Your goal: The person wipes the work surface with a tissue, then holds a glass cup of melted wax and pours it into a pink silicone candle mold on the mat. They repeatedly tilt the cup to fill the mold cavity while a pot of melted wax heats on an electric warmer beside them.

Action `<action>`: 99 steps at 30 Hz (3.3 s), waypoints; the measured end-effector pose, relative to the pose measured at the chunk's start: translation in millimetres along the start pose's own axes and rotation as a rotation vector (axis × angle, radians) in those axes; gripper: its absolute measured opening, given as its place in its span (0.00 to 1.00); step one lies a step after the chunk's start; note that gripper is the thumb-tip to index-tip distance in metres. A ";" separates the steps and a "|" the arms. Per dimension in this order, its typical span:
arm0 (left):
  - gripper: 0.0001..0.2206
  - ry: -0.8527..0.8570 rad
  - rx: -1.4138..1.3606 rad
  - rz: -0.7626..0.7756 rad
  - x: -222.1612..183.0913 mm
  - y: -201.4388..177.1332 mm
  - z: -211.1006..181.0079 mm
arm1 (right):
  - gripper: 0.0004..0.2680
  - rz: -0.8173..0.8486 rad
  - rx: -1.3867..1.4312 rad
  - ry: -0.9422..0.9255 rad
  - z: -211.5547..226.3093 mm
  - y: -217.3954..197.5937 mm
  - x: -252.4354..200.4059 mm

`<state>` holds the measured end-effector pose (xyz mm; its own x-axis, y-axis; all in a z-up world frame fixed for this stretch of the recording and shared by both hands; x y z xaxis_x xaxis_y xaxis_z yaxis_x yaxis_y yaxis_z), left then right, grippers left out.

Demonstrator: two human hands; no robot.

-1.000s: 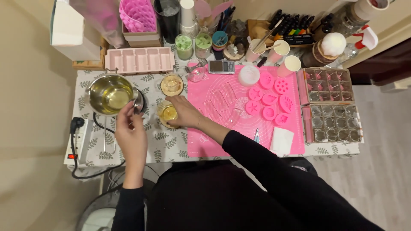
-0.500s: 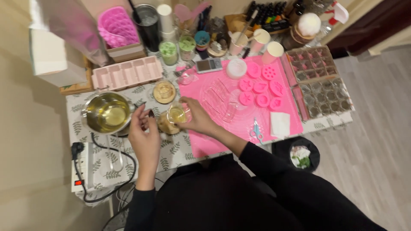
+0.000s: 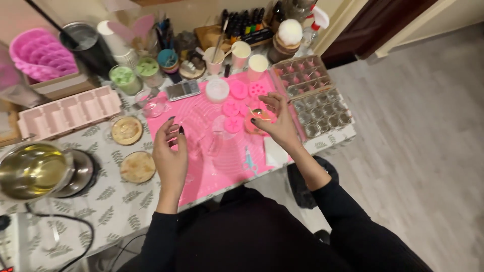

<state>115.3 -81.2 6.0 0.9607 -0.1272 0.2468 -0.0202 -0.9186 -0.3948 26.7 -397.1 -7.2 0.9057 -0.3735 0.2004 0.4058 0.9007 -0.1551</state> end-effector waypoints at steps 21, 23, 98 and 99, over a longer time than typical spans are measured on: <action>0.18 0.065 0.094 0.112 79.3 167.0 25.9 | 0.26 -0.116 0.471 0.048 -91.8 -63.3 90.1; 0.18 0.093 0.078 0.097 80.3 178.5 29.3 | 0.26 -0.100 0.436 0.024 -98.8 -63.1 97.0; 0.12 0.633 0.327 -0.024 12.8 214.4 87.5 | 0.26 0.197 0.119 -0.201 -156.1 -65.6 41.2; 0.12 0.638 0.336 -0.019 12.7 215.3 87.7 | 0.25 0.200 0.115 -0.213 -153.1 -64.1 41.8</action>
<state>147.5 -247.7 -153.5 0.6088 -0.4003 0.6849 0.1803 -0.7709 -0.6109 57.3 -504.4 -137.0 0.9152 -0.1429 0.3768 0.1951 0.9753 -0.1040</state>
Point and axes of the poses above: each hand's wrist, its own x-axis towards the middle knuckle, its own y-axis out of the palm, z = x × y, the point moved 8 cm from there along x, towards the middle knuckle, and after that the axes turned 8 degrees about x, right-handed, at the moved point
